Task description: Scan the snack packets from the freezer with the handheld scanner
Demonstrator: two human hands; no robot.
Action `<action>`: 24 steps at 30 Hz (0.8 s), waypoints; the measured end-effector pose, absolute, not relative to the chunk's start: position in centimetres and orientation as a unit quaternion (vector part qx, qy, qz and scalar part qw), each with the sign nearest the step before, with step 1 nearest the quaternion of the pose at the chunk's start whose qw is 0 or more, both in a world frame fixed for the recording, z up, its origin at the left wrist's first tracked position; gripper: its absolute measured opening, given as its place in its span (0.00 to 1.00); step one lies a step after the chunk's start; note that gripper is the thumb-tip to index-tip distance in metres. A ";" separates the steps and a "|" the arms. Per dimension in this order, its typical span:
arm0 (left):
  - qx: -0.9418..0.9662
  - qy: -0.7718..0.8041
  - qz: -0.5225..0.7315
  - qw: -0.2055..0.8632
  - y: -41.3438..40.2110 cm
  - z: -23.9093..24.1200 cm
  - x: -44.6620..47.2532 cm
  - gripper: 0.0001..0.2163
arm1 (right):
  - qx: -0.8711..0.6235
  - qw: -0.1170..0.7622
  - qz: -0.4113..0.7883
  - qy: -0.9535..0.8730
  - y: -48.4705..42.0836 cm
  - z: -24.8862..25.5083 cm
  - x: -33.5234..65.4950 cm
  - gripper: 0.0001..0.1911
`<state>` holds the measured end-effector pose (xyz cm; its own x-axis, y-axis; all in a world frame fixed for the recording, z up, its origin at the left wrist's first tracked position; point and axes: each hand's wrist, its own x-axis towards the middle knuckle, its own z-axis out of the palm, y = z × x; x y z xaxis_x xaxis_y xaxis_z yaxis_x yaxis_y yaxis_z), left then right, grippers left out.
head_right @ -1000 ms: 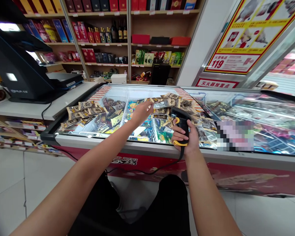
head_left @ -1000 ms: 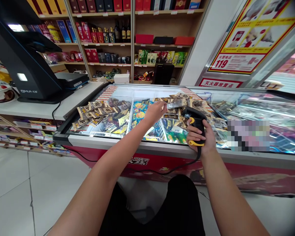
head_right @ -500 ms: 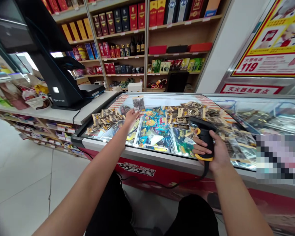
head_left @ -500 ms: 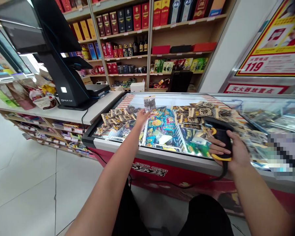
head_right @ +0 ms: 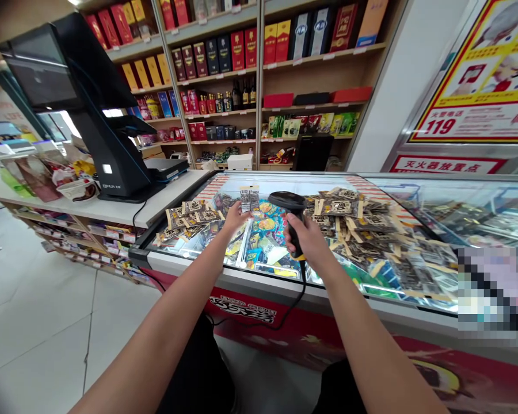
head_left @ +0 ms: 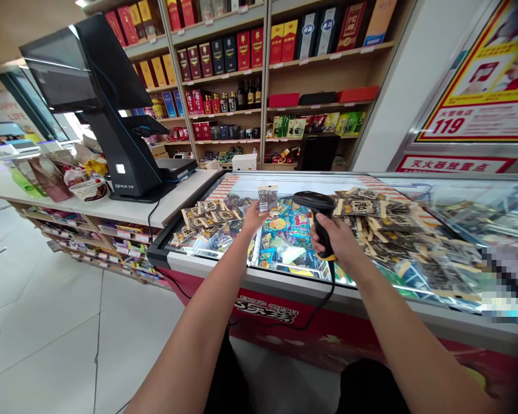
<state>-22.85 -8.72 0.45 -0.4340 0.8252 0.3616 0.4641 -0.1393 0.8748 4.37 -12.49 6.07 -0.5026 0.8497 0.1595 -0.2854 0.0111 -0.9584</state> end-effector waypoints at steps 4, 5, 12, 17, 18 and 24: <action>0.489 0.657 0.546 0.178 -8.7 0.6 -22.7 0.12 | -0.223 0.450 0.647 -0.573 -14.6 5.5 1.7 0.29; 0.489 0.661 0.543 0.170 -8.7 0.7 -22.6 0.11 | -0.221 0.453 0.645 -0.575 -15.0 5.3 1.2 0.29; 0.511 0.663 0.528 0.143 -9.0 0.8 -22.7 0.12 | -0.221 0.443 0.635 -0.593 -15.5 4.7 -0.3 0.33; 0.520 0.650 0.535 0.144 -8.7 0.4 -22.9 0.09 | -0.211 0.432 0.651 -0.588 -15.0 4.8 -0.1 0.31; 0.523 0.647 0.536 0.144 -8.6 0.3 -22.9 0.09 | -0.208 0.431 0.651 -0.589 -15.0 4.9 -0.1 0.31; 0.530 0.645 0.532 0.138 -8.0 -0.4 -23.3 0.10 | -0.205 0.429 0.641 -0.603 -15.2 5.1 -0.2 0.31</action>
<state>-23.29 -8.00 -0.39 -0.3992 0.8314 0.3866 0.5375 -0.1295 0.8333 -0.22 -15.24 5.09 -0.5480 0.7967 0.2548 -0.3032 0.0947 -0.9482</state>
